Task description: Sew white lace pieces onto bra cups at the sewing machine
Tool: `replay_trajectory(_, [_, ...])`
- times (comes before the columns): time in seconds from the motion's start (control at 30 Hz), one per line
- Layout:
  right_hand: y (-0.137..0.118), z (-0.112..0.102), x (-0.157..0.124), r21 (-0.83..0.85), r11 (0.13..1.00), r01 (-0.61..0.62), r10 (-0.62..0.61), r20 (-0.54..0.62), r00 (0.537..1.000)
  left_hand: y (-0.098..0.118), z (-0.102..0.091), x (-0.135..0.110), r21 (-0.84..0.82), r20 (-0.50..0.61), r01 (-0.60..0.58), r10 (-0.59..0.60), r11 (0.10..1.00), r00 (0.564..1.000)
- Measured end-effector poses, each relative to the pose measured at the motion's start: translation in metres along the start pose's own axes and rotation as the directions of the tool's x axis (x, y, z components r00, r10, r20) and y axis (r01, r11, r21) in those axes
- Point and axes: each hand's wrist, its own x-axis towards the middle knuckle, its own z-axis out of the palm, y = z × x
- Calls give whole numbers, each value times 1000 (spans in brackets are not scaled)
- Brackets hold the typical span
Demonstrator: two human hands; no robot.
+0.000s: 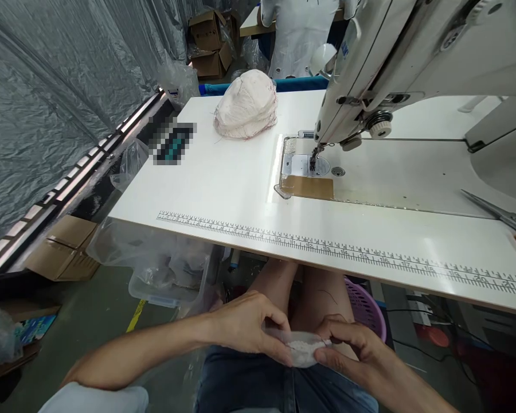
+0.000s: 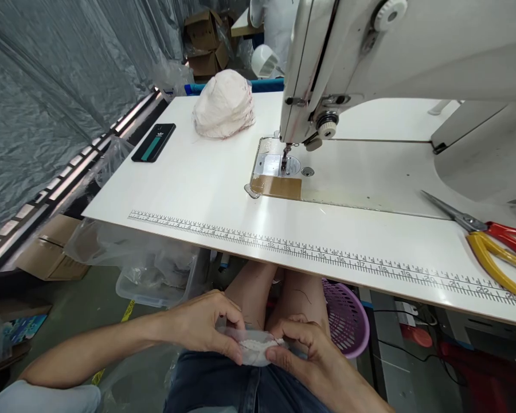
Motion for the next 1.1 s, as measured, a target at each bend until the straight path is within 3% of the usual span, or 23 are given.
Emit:
replay_trajectory(0.13, [1,1,1,12,1000,-7,7,4,1000,-2,1,0,-77,0,-35,35,996,999])
replay_trajectory(0.37, [2,2,0,35,999,-1,1,17,1000,-3,3,2,-164,35,12,-6,986,999])
replay_trajectory(0.63, [5,1,2,-1,1000,10,-10,29,1000,-9,1,1,-274,111,135,-108,952,988])
replay_trajectory(0.83, [-2,5,5,-170,985,-29,31,13,999,-4,4,4,-64,12,1,0,998,1000])
replay_trajectory(0.97, [-5,7,4,-292,952,-89,86,-24,996,0,13,10,23,-74,29,-27,999,997])
replay_trajectory(1.1, [-4,6,1,-292,951,-101,102,-12,995,0,15,12,3,-71,54,-54,999,996])
